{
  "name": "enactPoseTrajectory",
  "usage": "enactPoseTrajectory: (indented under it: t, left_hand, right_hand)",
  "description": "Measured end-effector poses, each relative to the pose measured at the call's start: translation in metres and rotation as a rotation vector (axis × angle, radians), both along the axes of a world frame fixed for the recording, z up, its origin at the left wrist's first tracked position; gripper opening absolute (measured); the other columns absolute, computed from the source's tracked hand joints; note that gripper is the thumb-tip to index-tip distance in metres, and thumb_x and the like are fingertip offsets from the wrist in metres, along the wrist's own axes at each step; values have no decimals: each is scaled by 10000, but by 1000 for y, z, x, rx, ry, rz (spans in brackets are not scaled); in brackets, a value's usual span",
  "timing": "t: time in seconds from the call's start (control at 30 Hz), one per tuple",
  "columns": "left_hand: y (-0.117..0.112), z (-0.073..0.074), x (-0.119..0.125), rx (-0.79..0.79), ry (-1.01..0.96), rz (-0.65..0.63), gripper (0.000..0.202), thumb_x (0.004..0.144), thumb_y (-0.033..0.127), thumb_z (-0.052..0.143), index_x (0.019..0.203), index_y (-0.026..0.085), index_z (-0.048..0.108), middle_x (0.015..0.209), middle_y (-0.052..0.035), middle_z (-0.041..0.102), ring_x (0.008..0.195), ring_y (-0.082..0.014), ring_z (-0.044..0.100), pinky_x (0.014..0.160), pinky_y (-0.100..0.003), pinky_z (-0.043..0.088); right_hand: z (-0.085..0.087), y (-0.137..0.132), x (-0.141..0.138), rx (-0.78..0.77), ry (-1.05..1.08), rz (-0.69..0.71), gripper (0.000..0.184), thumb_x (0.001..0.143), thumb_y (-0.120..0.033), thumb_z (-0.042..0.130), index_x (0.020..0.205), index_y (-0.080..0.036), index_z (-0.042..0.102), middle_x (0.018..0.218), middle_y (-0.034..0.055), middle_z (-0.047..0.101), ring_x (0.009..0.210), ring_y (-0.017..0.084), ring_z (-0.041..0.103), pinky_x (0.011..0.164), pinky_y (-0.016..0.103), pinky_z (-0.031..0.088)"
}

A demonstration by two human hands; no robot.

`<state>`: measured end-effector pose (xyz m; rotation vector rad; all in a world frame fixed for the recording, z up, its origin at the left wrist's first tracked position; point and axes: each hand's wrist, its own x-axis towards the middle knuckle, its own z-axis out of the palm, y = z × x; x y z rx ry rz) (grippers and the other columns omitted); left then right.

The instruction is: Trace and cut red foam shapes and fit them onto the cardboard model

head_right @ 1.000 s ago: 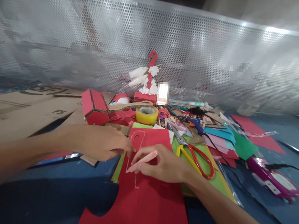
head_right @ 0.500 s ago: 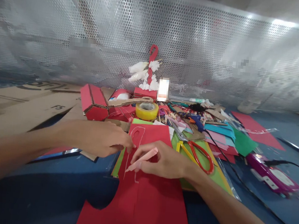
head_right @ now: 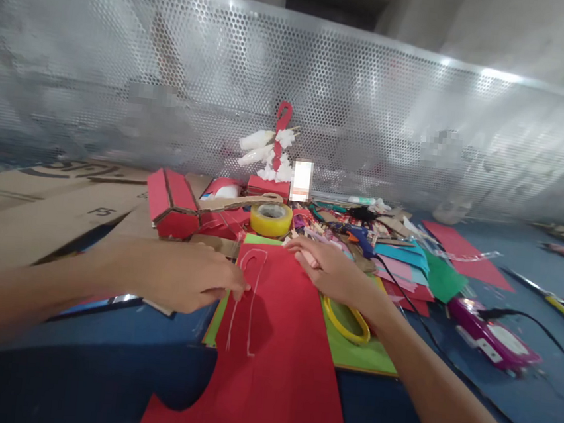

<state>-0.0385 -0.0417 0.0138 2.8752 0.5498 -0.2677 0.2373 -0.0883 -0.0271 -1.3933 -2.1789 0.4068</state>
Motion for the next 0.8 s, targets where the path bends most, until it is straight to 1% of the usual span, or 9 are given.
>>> enactPoseTrajectory:
  t: [0.07,0.13,0.2,0.33,0.47,0.57,0.63,0.73,0.8]
  left_hand:
    - [-2,-1,0,-9,-6,-28,315,837,124,529,1035,265,729,919,-40,764,861,-212,694,789,-285,490]
    - [-3,-1,0,13,-14,-33,304,842,117,514,1005,258,728,900,-41,763,846,-211,695,769,-284,492]
    - [-5,-2,1,38,-12,-33,286,845,114,507,969,251,726,888,-42,761,829,-210,695,749,-281,495]
    - [-8,0,2,74,4,-45,268,838,97,511,920,247,717,882,-38,760,802,-209,698,713,-277,497]
    - [-10,2,3,73,18,-56,266,814,73,517,885,243,710,862,-31,757,763,-206,697,679,-277,490]
    - [-11,2,4,76,45,-41,244,817,81,516,866,232,701,851,-36,754,751,-206,695,655,-280,481]
    - [-11,3,4,83,58,-35,225,821,85,514,844,223,690,848,-40,753,752,-209,696,637,-285,471]
    - [-12,4,4,100,52,-44,219,826,82,505,822,225,671,856,-31,753,777,-220,702,615,-294,456]
    - [-13,5,4,101,47,-39,224,827,78,503,819,231,667,859,-24,753,781,-220,703,610,-294,452]
  right_hand:
    - [-5,10,2,14,-158,2,309,978,-270,492,1261,-234,611,1311,97,650,1197,272,595,1021,430,422]
    - [-10,20,0,20,-235,15,315,951,-250,525,1256,-222,601,1291,105,658,1180,278,602,1008,423,423]
    - [-13,28,-3,33,-277,9,290,930,-245,560,1212,-202,614,1263,118,669,1147,285,615,986,417,428]
    - [-13,40,-11,75,-299,-7,242,917,-243,589,1147,-179,633,1180,131,698,1085,276,630,953,388,424]
    - [-10,49,-20,120,-260,27,214,928,-253,582,1123,-179,630,1133,111,709,1032,254,640,914,354,412]
    - [-6,56,-30,71,-238,74,180,930,-271,583,1080,-177,617,1057,85,710,930,222,640,809,309,409]
    - [-2,61,-37,12,-236,61,188,920,-290,600,1066,-172,603,982,67,695,845,199,615,723,282,385]
    - [4,66,-44,-111,-206,50,220,906,-330,621,1052,-172,573,815,15,635,691,155,545,618,260,342]
    - [8,70,-47,-171,-167,77,219,887,-330,630,1025,-182,547,743,-17,585,630,138,507,573,257,331]
